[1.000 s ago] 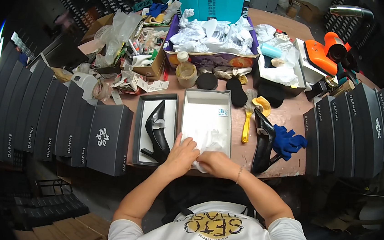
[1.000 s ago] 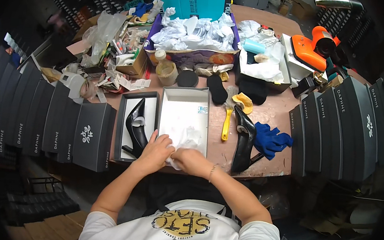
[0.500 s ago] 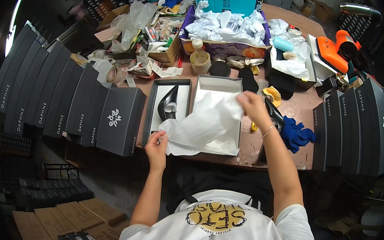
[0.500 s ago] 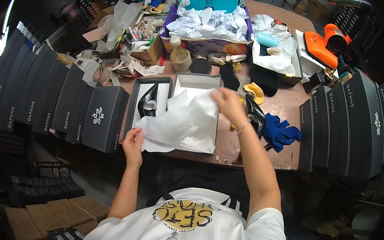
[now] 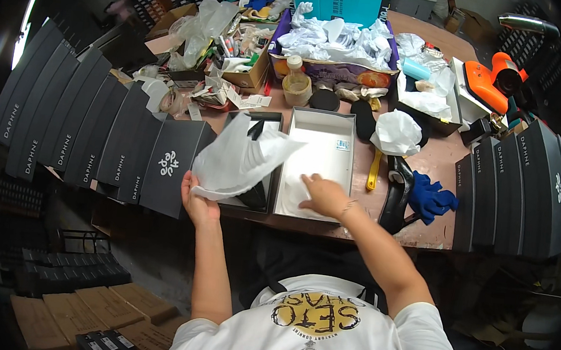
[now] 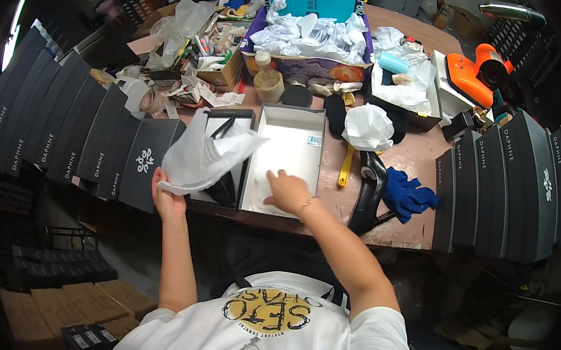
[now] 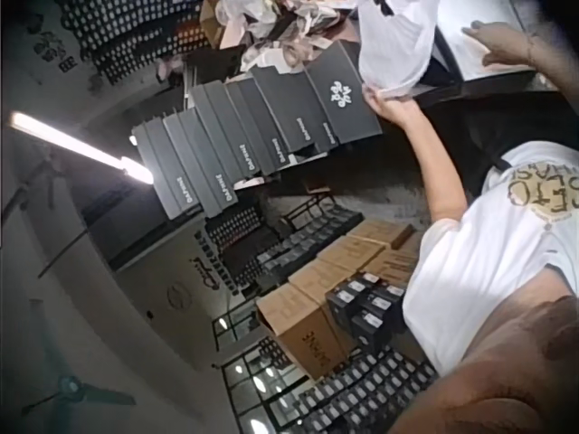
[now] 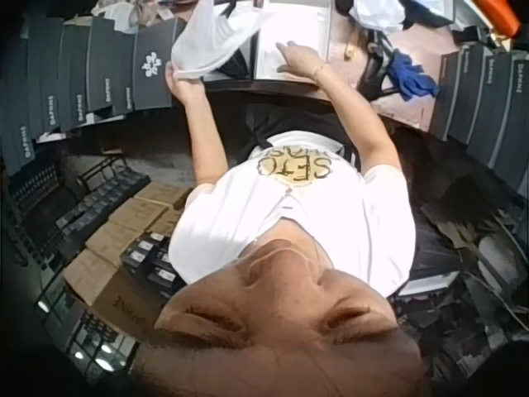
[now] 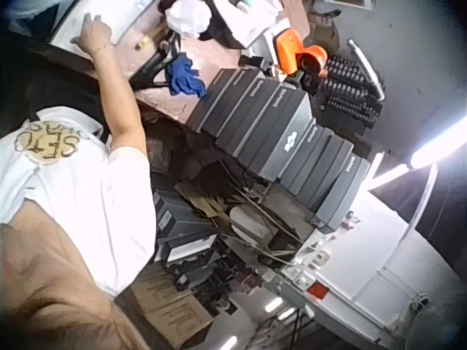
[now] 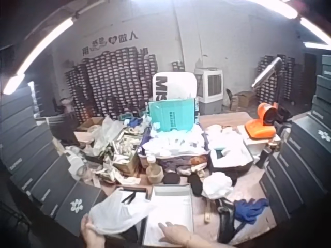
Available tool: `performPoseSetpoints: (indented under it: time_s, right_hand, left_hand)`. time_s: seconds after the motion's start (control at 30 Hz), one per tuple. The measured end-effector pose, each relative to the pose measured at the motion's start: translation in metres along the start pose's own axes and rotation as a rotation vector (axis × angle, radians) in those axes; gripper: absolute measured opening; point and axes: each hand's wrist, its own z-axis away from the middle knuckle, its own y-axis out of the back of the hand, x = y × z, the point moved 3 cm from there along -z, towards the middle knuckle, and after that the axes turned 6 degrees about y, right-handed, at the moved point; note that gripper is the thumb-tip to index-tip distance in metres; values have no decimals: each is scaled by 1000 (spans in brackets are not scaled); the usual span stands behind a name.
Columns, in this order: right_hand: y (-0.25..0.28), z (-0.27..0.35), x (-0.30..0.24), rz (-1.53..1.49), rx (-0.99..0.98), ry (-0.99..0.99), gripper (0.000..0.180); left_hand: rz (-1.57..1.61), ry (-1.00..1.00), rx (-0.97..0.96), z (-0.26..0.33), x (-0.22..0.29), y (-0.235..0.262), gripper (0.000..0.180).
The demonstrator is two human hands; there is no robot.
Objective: Labeling shoes with a marker and packing them into boxes with tissue paper.
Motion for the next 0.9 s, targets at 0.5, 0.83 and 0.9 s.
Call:
performPoseSetpoints:
  time_s: [0.5,0.83,0.9]
  right_hand:
    - [133,73,36,-1338,531,125,41]
    - [-7,65,-96,-761,157,423,25]
    - [-6,75,-84,-669,202,379,24]
  left_hand:
    - [124,87,-439,38,2,-78,19]
    - [-580,123,-661,114,-3,30,25]
    - [-490,80,-422,114,12,47,14]
